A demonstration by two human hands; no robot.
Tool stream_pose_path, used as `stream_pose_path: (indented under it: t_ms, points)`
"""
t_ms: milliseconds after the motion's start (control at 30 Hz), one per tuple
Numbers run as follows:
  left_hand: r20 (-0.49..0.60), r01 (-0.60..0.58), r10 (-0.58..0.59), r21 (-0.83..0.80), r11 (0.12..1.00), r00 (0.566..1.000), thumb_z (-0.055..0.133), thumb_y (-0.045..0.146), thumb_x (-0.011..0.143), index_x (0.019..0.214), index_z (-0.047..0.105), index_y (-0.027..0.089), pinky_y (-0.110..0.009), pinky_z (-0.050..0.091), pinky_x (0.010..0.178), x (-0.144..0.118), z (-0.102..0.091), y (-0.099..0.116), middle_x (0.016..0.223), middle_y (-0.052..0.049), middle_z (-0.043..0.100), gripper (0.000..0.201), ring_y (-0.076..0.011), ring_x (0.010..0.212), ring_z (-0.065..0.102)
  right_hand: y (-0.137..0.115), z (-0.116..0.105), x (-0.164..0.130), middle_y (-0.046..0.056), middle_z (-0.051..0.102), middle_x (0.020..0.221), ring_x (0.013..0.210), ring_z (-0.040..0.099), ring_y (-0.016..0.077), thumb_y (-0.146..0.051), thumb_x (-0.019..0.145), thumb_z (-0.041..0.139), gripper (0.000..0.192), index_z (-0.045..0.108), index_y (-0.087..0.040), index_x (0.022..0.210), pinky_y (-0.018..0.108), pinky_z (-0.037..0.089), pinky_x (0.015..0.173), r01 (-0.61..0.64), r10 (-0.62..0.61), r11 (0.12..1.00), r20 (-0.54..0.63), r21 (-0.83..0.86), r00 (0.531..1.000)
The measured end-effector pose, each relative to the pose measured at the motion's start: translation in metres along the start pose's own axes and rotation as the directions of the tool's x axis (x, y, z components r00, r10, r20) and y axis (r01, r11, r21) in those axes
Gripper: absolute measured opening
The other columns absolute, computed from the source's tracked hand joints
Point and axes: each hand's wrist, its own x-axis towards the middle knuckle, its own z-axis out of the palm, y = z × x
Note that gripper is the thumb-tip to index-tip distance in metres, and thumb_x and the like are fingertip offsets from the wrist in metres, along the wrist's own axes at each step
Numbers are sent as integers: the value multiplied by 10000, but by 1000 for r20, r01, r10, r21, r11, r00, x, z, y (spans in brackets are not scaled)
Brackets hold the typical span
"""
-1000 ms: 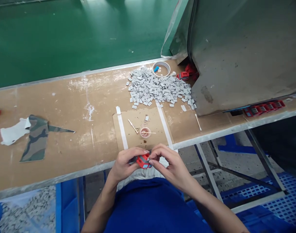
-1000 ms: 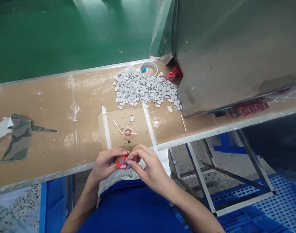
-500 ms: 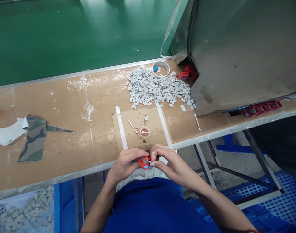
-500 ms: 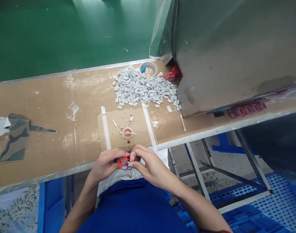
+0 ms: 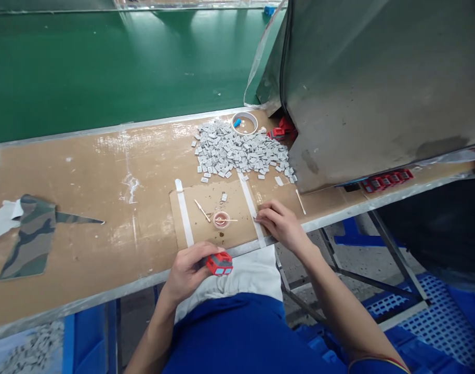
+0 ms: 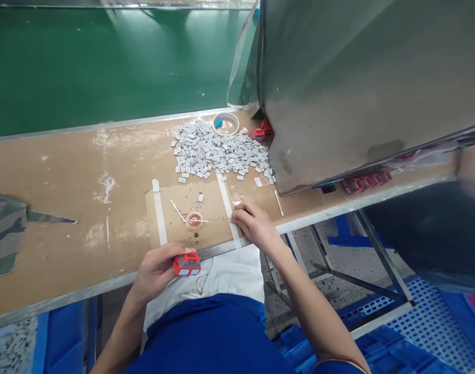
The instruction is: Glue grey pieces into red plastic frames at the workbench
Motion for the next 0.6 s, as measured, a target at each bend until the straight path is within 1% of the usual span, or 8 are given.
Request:
stream_pose_path:
  t_ms: [67,167,233,300,367,467,600]
  points:
    - [-15,-11,11,-12,1000,1000,722,262,974,1142,784,204,-270,637,786,1,0,0,958,-114,844,188,-205,868,810,1,-3,-7,75,658,987,881,645,208,-242,1042,545,146,656,-232,949,328,530,777,-48,48,998,-6,36,999]
    - [-14,-16,16,-24,1000,1000,719,257,976,1162,781,214,-260,635,789,2,0,1,966,-108,845,200,-198,866,808,-3,-5,-19,87,684,1033,880,674,208,-226,1032,558,87,637,-213,1065,339,560,803,-159,164,984,-67,77,984]
    - [-2,-17,17,-24,1000,1000,713,252,981,1166,776,217,-253,634,799,2,0,0,980,-106,846,198,-193,872,809,-5,-5,-25,90,705,1026,889,694,219,-214,1032,545,120,632,-203,1114,352,571,821,-218,227,972,-122,83,966]
    - [5,-14,15,-18,1000,1000,715,241,979,1159,772,218,-250,634,809,2,0,0,997,-105,847,190,-191,884,810,-7,-3,-27,97,720,1030,924,706,235,-214,1040,523,165,642,-198,1153,369,573,848,-255,264,964,-171,73,949]
    - [2,-8,8,-12,1000,1000,726,229,969,1150,770,216,-251,636,804,2,0,0,1005,-106,847,187,-195,885,811,-9,-1,-24,101,718,1036,931,705,242,-234,1045,521,195,661,-197,1177,373,571,850,-275,281,960,-185,57,942]
    - [0,-2,2,-5,1000,1000,735,224,961,1142,767,210,-249,637,791,2,0,0,995,-107,847,185,-195,873,810,-14,3,-17,91,688,1018,896,691,238,-266,1019,584,170,693,-203,1132,359,564,821,-291,294,956,-150,40,944]
    - [-6,0,0,-5,1000,1000,737,220,960,1140,765,213,-225,630,811,2,-1,1,999,-103,844,182,-181,894,808,-20,9,-10,73,665,988,841,659,217,-217,978,614,60,674,-215,990,338,540,795,-286,294,955,-128,81,947]
